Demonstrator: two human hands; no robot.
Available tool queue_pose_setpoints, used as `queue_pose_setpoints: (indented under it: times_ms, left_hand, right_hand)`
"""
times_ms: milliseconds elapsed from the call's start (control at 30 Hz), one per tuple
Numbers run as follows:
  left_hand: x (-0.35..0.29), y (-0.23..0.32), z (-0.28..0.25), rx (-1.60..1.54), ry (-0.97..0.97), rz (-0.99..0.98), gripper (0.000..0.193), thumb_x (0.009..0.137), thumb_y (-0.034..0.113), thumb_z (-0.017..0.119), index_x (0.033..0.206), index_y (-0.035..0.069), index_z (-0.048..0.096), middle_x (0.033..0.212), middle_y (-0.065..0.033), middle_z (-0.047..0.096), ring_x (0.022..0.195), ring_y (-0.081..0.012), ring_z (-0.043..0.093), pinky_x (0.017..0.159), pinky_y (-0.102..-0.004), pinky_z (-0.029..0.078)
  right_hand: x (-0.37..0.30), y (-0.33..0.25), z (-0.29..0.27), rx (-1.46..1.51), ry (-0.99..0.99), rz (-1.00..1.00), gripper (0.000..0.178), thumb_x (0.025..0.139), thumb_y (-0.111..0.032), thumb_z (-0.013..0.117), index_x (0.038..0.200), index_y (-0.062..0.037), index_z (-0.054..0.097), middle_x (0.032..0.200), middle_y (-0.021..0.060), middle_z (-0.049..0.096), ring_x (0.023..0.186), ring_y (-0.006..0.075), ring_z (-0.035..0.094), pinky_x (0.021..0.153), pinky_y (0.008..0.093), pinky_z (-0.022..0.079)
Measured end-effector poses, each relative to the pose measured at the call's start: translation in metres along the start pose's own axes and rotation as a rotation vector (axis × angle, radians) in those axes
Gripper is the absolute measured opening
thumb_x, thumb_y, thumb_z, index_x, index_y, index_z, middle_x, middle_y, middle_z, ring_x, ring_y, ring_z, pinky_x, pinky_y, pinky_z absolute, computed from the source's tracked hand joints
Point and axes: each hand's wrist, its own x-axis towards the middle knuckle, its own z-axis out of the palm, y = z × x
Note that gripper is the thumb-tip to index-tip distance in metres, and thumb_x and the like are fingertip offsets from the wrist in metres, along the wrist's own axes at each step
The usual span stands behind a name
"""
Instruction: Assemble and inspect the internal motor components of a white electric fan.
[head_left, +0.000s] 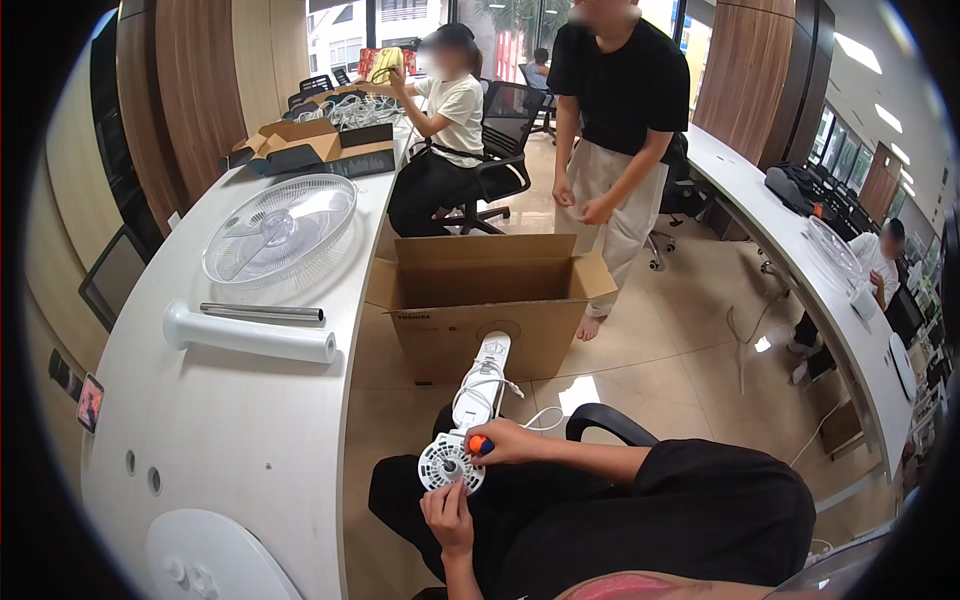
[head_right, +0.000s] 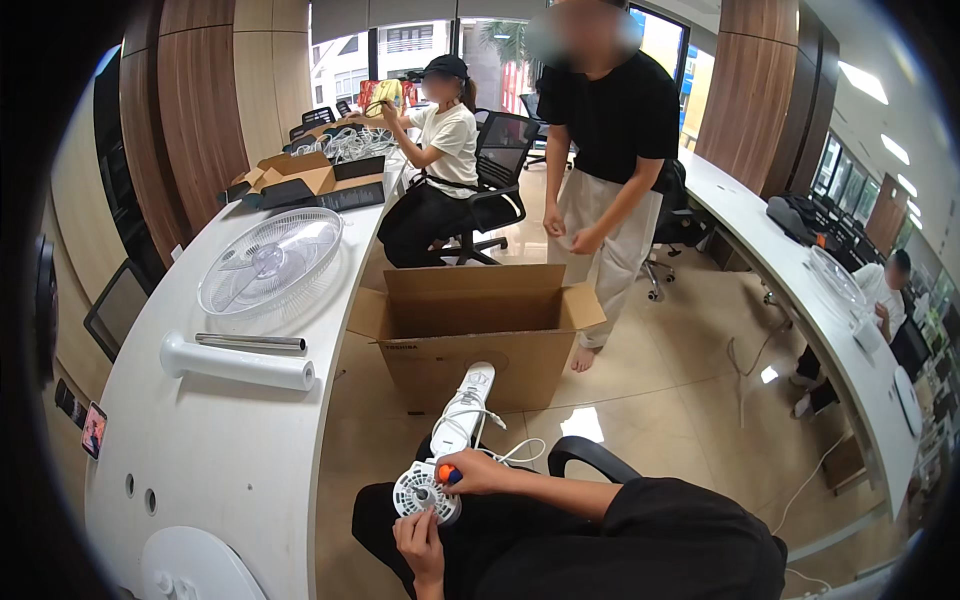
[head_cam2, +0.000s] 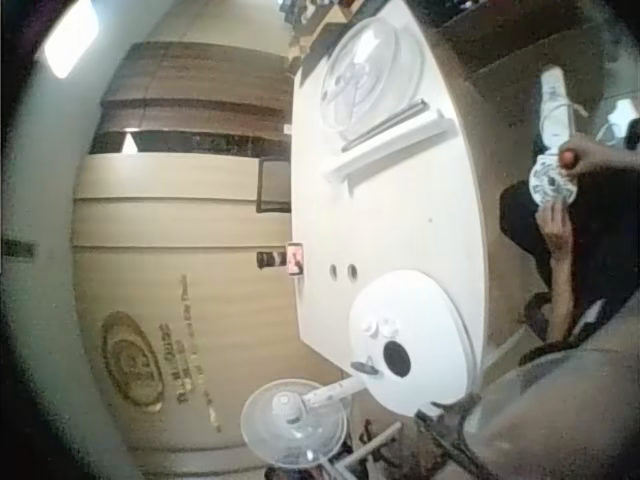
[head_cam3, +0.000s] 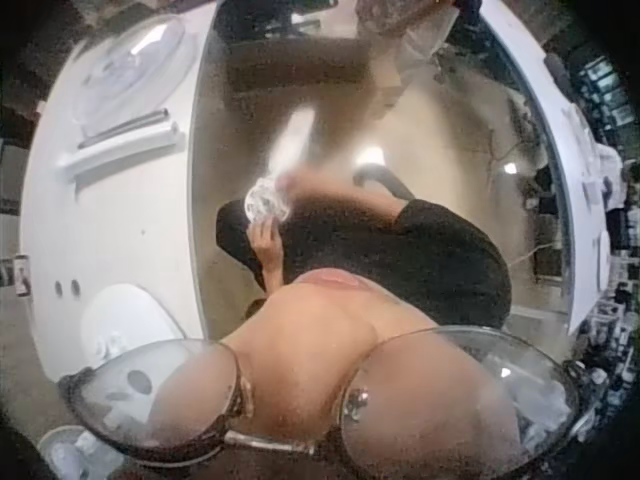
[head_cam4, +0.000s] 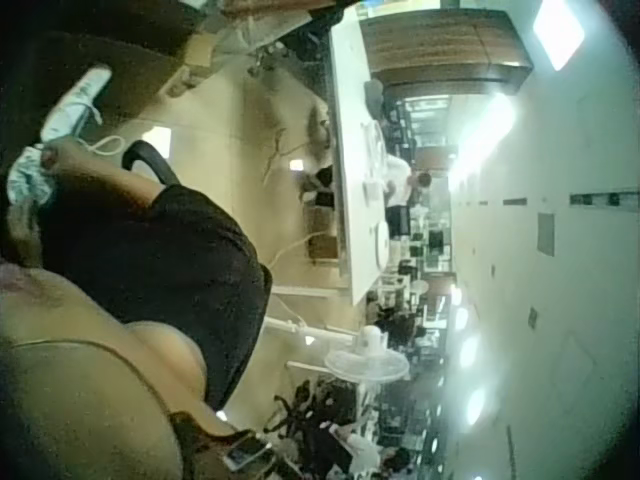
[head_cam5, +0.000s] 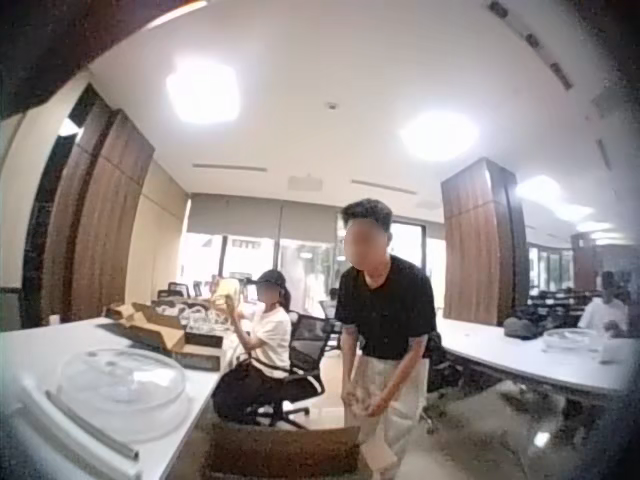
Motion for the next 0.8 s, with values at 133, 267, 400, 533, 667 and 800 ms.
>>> queue_pose_setpoints:
  times_ms: [133, 267, 400, 533, 667, 800]
  left_hand:
    - [0.000, 0.001, 0.001, -0.010, 0.025, -0.008, 0.015, 0.081, 0.002, 0.076, 0.095, 0.003, 0.072, 0.089, -0.0088, 0.066, 0.082, -0.0266, 0.062, 0.073, -0.0381, 0.046]
    - [0.001, 0.001, 0.001, -0.046, 0.032, 0.002, 0.015, 0.080, 0.003, 0.077, 0.093, 0.004, 0.070, 0.088, -0.0078, 0.066, 0.082, -0.0262, 0.063, 0.074, -0.0384, 0.046]
    - [0.004, 0.006, -0.003, -0.061, 0.033, 0.019, 0.016, 0.079, 0.002, 0.077, 0.093, 0.002, 0.069, 0.088, -0.0105, 0.067, 0.078, -0.0290, 0.062, 0.073, -0.0380, 0.046]
    - [0.025, 0.036, -0.019, -0.446, 0.134, -0.098, 0.014, 0.084, 0.007, 0.076, 0.092, 0.002, 0.066, 0.094, -0.0128, 0.070, 0.081, -0.0267, 0.065, 0.077, -0.0360, 0.051]
    - [0.088, 0.102, -0.059, -1.125, 0.274, -0.047, 0.027, 0.098, 0.028, 0.064, 0.094, 0.004, 0.052, 0.106, -0.0261, 0.068, 0.092, -0.0335, 0.069, 0.087, -0.0421, 0.055]
    - [0.159, 0.190, -0.135, -1.704, 0.133, 0.167, 0.012, 0.098, 0.016, 0.064, 0.109, 0.012, 0.064, 0.126, -0.0180, 0.066, 0.123, -0.0308, 0.059, 0.106, -0.0527, 0.043]
  right_hand:
    - [0.003, -0.008, -0.009, -0.013, 0.017, 0.004, 0.025, 0.081, -0.022, 0.077, 0.097, -0.0056, 0.067, 0.090, 0.0105, 0.071, 0.084, 0.0272, 0.069, 0.080, 0.0359, 0.053]
    - [0.005, -0.008, -0.012, 0.032, 0.051, -0.033, 0.024, 0.081, -0.021, 0.077, 0.097, -0.0055, 0.067, 0.089, 0.0098, 0.071, 0.083, 0.0258, 0.069, 0.080, 0.0351, 0.053]
    - [0.005, -0.006, -0.012, 0.045, 0.057, -0.030, 0.022, 0.082, -0.020, 0.076, 0.096, -0.0050, 0.067, 0.088, 0.0098, 0.071, 0.082, 0.0247, 0.069, 0.080, 0.0346, 0.053]
    - [0.002, -0.002, -0.004, 0.062, 0.048, -0.041, 0.023, 0.081, -0.020, 0.075, 0.096, -0.0048, 0.068, 0.087, 0.0116, 0.070, 0.081, 0.0260, 0.068, 0.079, 0.0360, 0.053]
    - [0.004, -0.002, -0.008, 0.069, 0.037, -0.019, 0.023, 0.082, -0.021, 0.075, 0.097, -0.0046, 0.068, 0.088, 0.0111, 0.070, 0.081, 0.0253, 0.068, 0.079, 0.0357, 0.053]
    - [0.003, -0.009, -0.005, 0.082, 0.023, -0.016, 0.024, 0.084, -0.021, 0.076, 0.097, -0.0039, 0.067, 0.089, 0.0094, 0.070, 0.082, 0.0228, 0.068, 0.080, 0.0342, 0.053]
